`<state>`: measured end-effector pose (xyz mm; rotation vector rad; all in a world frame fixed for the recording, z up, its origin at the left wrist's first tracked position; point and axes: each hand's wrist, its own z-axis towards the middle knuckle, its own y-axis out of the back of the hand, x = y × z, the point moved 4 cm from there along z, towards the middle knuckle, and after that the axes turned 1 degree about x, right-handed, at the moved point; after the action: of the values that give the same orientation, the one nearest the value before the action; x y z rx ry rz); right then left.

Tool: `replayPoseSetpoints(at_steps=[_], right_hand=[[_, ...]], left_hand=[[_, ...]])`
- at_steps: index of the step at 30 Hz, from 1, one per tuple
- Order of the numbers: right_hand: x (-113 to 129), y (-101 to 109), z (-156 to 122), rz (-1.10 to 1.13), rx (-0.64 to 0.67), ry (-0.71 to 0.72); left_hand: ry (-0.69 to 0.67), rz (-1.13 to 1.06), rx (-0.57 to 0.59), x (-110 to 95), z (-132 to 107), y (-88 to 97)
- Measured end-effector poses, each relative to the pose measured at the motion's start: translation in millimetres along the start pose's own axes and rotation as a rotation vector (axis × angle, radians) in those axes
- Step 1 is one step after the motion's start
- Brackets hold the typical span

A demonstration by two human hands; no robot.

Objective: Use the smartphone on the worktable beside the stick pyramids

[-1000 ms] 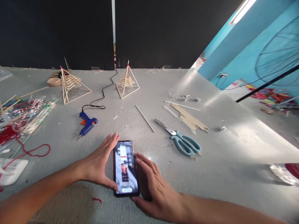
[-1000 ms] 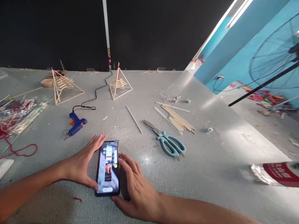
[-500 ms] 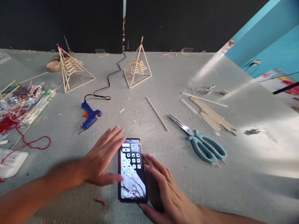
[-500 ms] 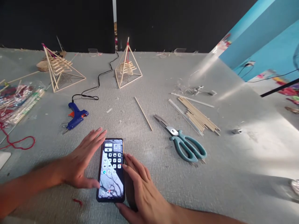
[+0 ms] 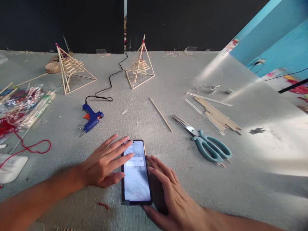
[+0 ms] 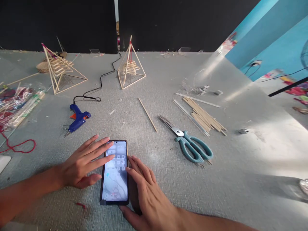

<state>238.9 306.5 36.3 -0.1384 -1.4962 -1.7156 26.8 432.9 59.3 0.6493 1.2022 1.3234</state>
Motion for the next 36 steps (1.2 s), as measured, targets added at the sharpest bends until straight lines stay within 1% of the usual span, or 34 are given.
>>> replayPoseSetpoints(at_steps=[5,10,13,16,19,28,32,36], right_hand=[[-2,10,5,0.072,0.021,-0.027],[-8,23,8,0.217,0.027,-0.103],[-9,22,5,0.241,0.042,-0.080],[-10,18,3,0.220,0.052,-0.067],[-9,15,3,0.198,0.059,-0.069],[-10,15,4,0.204,0.064,-0.076],[-9,16,4,0.177,0.077,-0.054],[-5,16,4,0.033,0.088,-0.003]], left_hand=[[0.057,-0.014,-0.086,4,1,3.9],[0.064,-0.010,-0.098,3,1,4.4],[0.058,-0.009,-0.105,3,0,5.5],[0.003,-0.013,-0.092,1,2,6.7],[-0.054,-0.005,-0.048,-2,3,6.2],[-0.040,0.023,0.059,0,4,-2.3],[-0.045,0.021,0.056,1,2,-4.2],[-0.011,0.034,0.009,3,1,-3.4]])
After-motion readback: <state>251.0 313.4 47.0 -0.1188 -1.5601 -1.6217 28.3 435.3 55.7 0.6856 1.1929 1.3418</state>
